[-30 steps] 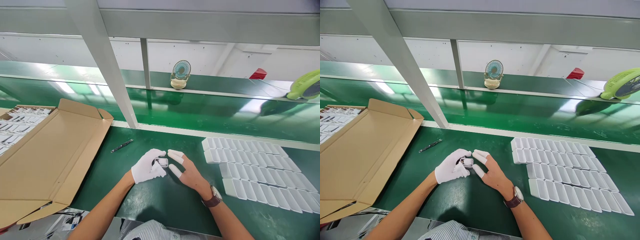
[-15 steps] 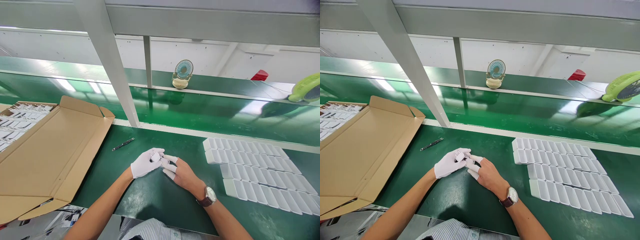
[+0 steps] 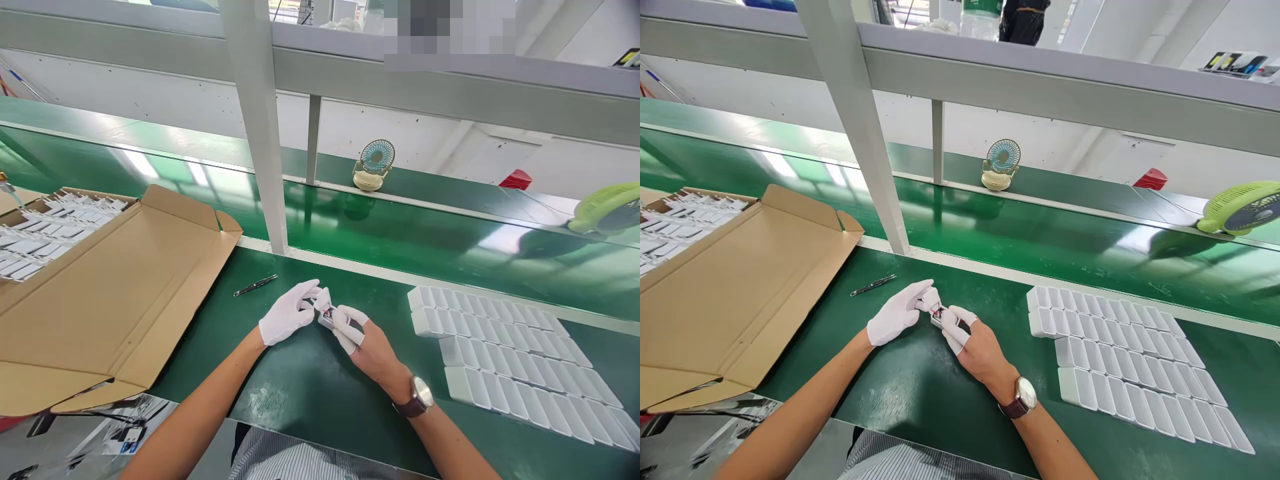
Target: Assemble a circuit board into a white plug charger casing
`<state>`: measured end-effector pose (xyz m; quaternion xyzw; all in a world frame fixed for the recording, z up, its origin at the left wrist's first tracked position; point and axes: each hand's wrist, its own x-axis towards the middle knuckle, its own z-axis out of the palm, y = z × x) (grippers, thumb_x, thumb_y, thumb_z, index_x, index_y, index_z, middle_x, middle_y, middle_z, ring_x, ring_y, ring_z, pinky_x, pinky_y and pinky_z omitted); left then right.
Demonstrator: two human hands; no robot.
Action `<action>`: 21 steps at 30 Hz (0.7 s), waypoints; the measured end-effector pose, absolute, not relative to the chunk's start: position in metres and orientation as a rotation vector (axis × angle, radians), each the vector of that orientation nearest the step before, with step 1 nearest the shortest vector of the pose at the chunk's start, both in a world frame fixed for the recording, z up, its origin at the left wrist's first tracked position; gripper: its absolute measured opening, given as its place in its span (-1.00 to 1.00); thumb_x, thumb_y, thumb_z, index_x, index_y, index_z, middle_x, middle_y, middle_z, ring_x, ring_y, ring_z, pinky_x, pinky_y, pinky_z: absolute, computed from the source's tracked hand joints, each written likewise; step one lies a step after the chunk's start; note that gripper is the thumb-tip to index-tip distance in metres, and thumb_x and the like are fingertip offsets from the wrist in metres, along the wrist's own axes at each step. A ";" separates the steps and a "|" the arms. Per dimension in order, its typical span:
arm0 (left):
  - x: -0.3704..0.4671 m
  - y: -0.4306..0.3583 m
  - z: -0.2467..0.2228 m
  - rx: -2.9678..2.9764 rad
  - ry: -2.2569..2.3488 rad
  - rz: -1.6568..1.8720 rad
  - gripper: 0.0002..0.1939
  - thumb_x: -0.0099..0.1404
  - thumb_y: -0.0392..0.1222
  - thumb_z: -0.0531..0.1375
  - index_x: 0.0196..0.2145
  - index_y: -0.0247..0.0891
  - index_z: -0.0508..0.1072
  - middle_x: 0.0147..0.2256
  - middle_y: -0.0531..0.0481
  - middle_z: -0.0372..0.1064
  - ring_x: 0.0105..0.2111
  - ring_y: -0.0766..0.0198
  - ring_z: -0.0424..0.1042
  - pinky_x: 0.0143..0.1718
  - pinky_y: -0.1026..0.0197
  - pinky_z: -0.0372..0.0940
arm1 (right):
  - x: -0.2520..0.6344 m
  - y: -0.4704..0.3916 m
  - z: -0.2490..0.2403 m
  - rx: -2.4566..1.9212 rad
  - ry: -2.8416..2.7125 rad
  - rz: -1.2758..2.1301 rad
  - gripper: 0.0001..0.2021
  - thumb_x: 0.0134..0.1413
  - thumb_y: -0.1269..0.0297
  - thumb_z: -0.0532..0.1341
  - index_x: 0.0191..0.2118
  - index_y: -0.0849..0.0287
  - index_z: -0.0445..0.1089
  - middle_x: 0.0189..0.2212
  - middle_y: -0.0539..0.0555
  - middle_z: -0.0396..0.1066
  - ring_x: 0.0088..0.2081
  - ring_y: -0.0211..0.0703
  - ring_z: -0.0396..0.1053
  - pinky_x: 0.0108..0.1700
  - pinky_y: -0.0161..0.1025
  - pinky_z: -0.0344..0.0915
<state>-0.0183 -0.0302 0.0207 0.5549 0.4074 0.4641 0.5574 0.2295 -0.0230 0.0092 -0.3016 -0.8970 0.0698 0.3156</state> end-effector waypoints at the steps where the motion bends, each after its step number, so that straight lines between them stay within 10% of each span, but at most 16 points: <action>1: -0.018 -0.031 0.023 1.319 0.960 1.121 -0.10 0.20 0.33 0.30 0.32 -0.22 0.22 0.15 -0.31 0.32 0.14 -0.08 0.35 0.08 -0.07 0.32 | 0.229 -0.023 0.013 -0.801 -2.323 0.189 -0.58 0.33 0.39 0.19 0.25 -0.04 0.34 0.15 0.22 0.38 0.03 0.02 0.49 -0.03 -0.04 0.55; 15: -0.010 -0.031 0.009 1.375 1.107 1.029 -0.23 0.30 0.21 0.25 0.32 -0.22 0.20 0.17 -0.29 0.29 0.08 -0.01 0.37 0.07 -0.08 0.34 | 0.223 -0.029 -0.017 -0.922 -2.330 0.507 -0.57 0.33 0.36 0.15 0.28 0.02 0.31 0.12 0.21 0.40 0.04 0.06 0.45 0.03 0.01 0.50; 21: 0.010 -0.038 0.008 1.548 1.309 1.041 -0.07 0.02 -0.18 0.45 0.30 -0.14 0.19 0.19 -0.20 0.23 0.10 -0.03 0.34 0.01 -0.04 0.37 | 0.219 -0.022 -0.008 -1.000 -1.659 1.355 -0.62 0.33 0.15 0.19 0.20 0.01 0.42 0.05 0.15 0.46 -0.02 0.04 0.46 0.07 0.05 0.44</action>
